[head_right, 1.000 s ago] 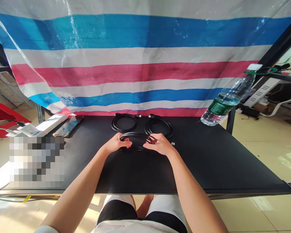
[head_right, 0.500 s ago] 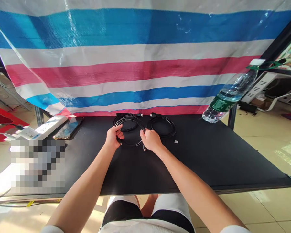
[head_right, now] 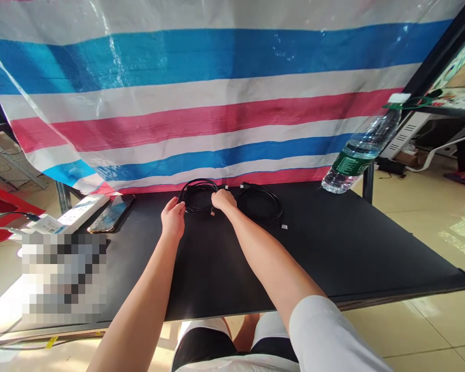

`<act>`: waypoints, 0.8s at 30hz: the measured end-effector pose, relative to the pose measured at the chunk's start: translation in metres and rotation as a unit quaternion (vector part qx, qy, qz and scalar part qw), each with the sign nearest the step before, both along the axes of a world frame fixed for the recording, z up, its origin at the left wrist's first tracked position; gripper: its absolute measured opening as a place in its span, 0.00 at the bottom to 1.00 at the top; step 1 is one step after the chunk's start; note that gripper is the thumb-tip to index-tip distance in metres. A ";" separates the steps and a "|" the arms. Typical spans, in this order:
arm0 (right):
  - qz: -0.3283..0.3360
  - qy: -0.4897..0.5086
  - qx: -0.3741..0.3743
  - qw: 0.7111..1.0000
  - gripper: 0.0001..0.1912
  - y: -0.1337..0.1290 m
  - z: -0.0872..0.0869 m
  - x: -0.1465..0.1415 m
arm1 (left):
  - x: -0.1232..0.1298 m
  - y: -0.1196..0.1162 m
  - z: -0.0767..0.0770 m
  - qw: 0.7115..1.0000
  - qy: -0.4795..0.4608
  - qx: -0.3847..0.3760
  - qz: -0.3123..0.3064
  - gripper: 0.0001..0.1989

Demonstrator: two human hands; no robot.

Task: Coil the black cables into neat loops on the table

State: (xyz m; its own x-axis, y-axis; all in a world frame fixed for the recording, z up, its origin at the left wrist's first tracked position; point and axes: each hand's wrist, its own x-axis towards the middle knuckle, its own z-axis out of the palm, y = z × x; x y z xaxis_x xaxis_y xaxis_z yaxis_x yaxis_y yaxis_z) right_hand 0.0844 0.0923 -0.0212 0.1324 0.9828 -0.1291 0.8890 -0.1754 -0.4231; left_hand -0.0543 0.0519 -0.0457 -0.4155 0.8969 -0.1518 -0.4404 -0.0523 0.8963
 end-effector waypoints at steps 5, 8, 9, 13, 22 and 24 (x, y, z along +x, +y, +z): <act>-0.015 -0.014 -0.018 1.000 0.20 -0.001 0.007 0.000 | 0.000 0.003 -0.002 0.999 0.034 -0.032 0.004 0.12; -0.018 -0.021 -0.004 1.000 0.20 -0.010 0.009 -0.005 | -0.003 0.002 -0.002 0.989 0.126 -0.059 0.048 0.13; -0.018 -0.024 0.004 1.000 0.20 -0.012 0.009 -0.007 | -0.005 0.001 -0.003 0.981 0.173 -0.059 0.066 0.13; -0.025 -0.039 0.032 0.998 0.23 -0.019 0.006 -0.009 | -0.005 -0.006 -0.006 0.920 0.386 -0.012 0.072 0.14; 0.008 -0.048 0.034 0.998 0.27 -0.036 0.013 0.005 | 0.008 -0.011 -0.008 0.818 0.561 0.039 -0.120 0.05; 0.035 -0.066 0.050 0.996 0.25 -0.046 0.017 0.012 | 0.008 -0.011 -0.008 0.814 0.568 0.039 -0.118 0.06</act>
